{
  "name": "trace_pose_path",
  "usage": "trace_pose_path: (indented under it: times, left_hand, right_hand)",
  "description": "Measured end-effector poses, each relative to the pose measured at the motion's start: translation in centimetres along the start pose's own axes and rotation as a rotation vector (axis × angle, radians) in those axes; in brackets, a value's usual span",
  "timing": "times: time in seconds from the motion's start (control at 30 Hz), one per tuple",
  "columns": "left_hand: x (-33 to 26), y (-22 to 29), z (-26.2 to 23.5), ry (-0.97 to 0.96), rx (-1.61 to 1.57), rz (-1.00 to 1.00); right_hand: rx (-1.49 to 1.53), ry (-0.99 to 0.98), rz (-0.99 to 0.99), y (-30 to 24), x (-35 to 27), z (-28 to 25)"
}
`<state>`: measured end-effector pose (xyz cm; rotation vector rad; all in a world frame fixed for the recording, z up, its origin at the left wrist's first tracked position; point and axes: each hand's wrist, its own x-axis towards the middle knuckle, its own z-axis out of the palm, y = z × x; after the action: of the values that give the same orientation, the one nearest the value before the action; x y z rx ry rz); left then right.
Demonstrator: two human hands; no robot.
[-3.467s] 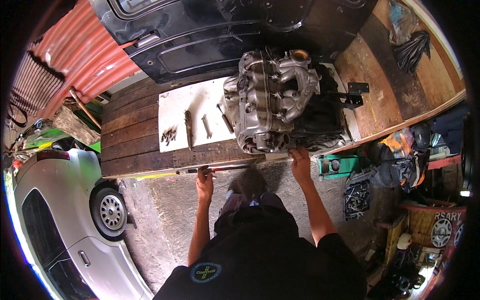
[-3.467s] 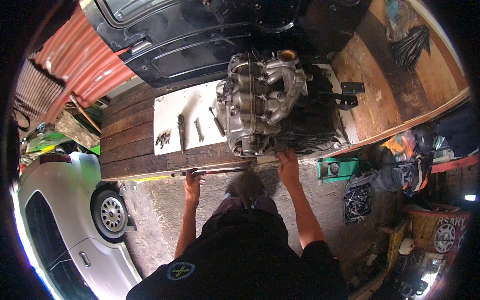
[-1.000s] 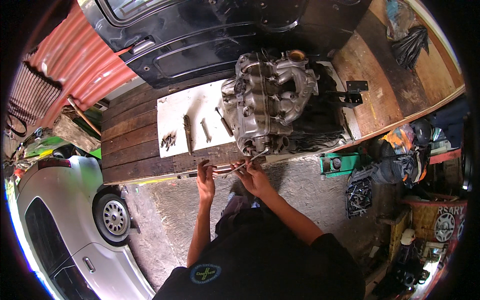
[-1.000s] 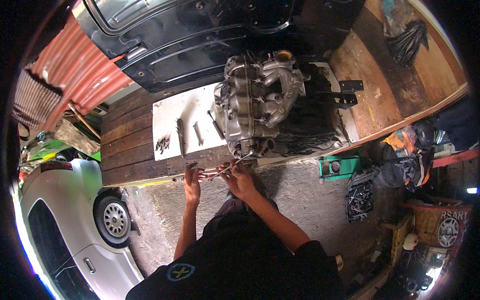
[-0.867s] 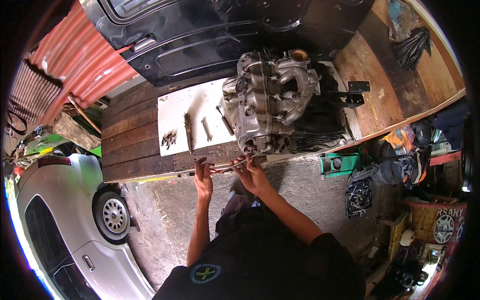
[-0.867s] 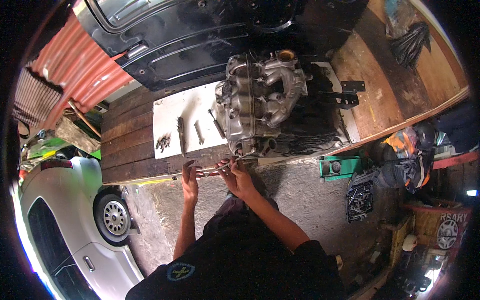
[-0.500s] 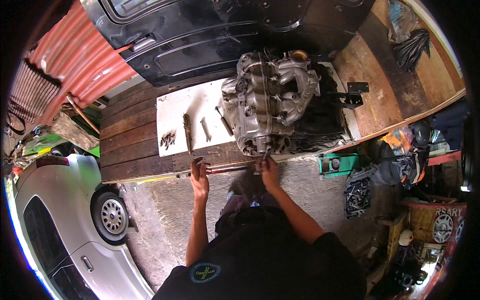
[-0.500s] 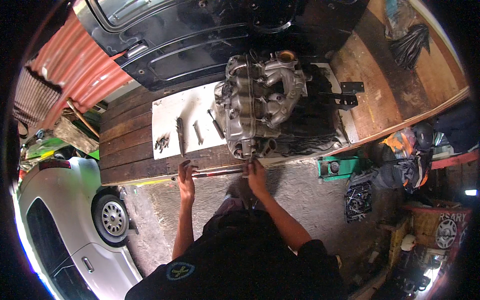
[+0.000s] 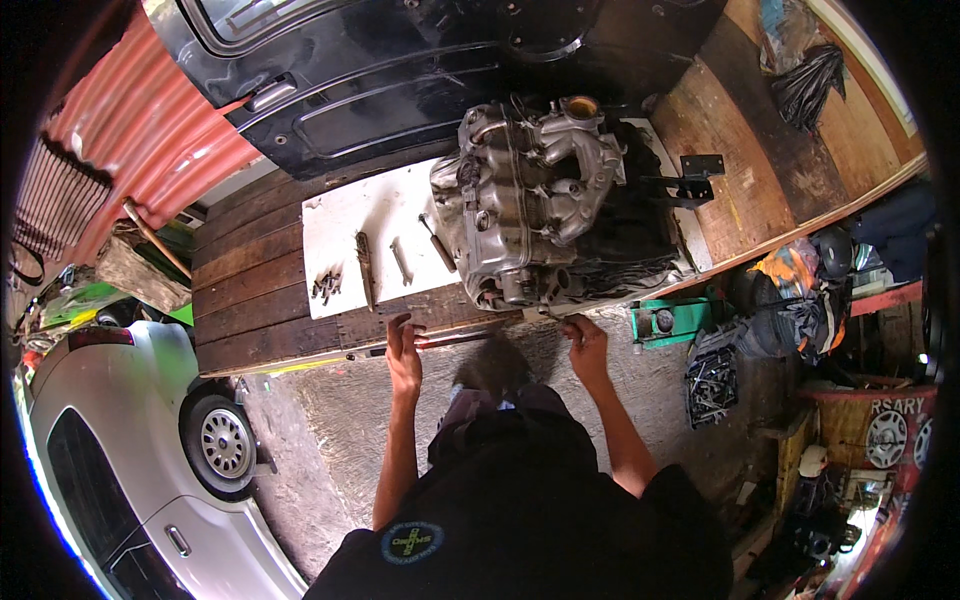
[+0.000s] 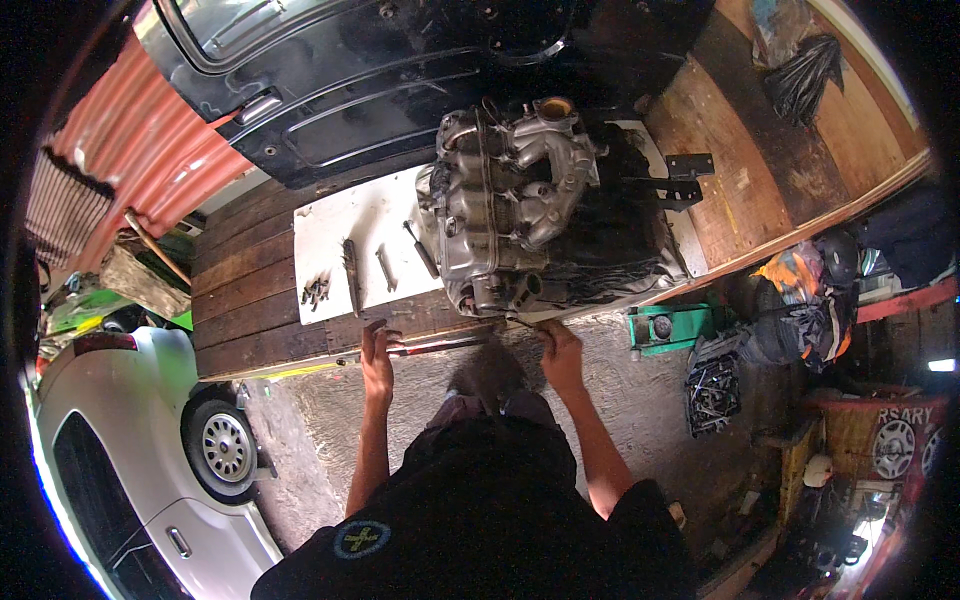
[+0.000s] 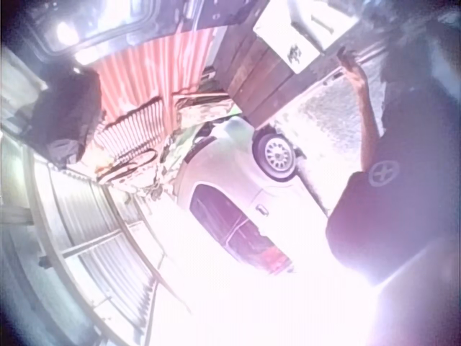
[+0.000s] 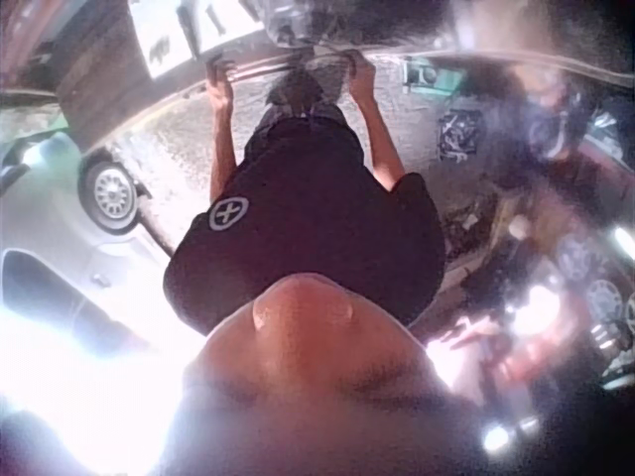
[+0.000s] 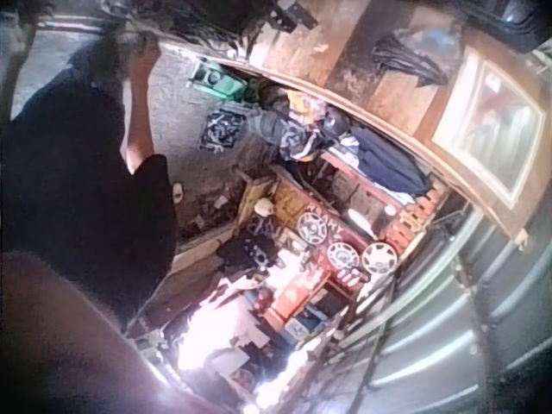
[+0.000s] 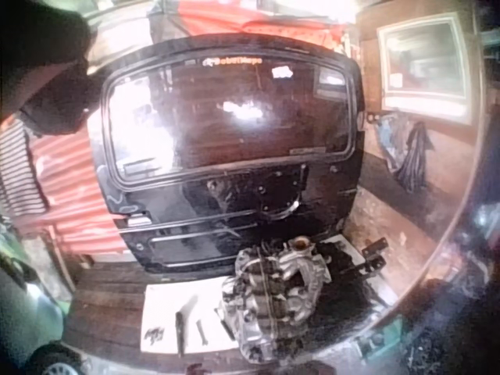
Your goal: The person uses a socket wrench to tighten bolts on a metallic engine block placed on a wooden workbench. The person repeatedly positions the wrench, turns it to secure fasteners, and adjusts hand placement throughout the sequence.
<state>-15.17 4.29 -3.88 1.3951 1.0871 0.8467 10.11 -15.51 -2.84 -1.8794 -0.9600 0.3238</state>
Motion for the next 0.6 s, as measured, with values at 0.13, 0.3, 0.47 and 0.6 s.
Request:
trace_pose_path:
  times: [0.13,0.3,0.47,0.6]
  left_hand:
    - [0.1,-0.1,0.2,-0.016,0.019,-0.003]
    - [0.6,0.2,0.3,-0.026,-0.017,0.002]
    - [-0.2,1.5,0.2,-0.019,-0.007,-0.011]
    - [-0.8,1.3,-0.4,0.000,0.073,0.039]
  right_hand:
    - [0.189,-0.114,0.112,2.1,-1.7,5.4]
    - [0.996,-0.255,0.613,-1.6,-1.3,8.6]
    - [1.423,-0.324,0.684,-4.3,-0.3,8.4]
    - [1.451,-0.401,0.668,-5.4,-0.3,8.3]
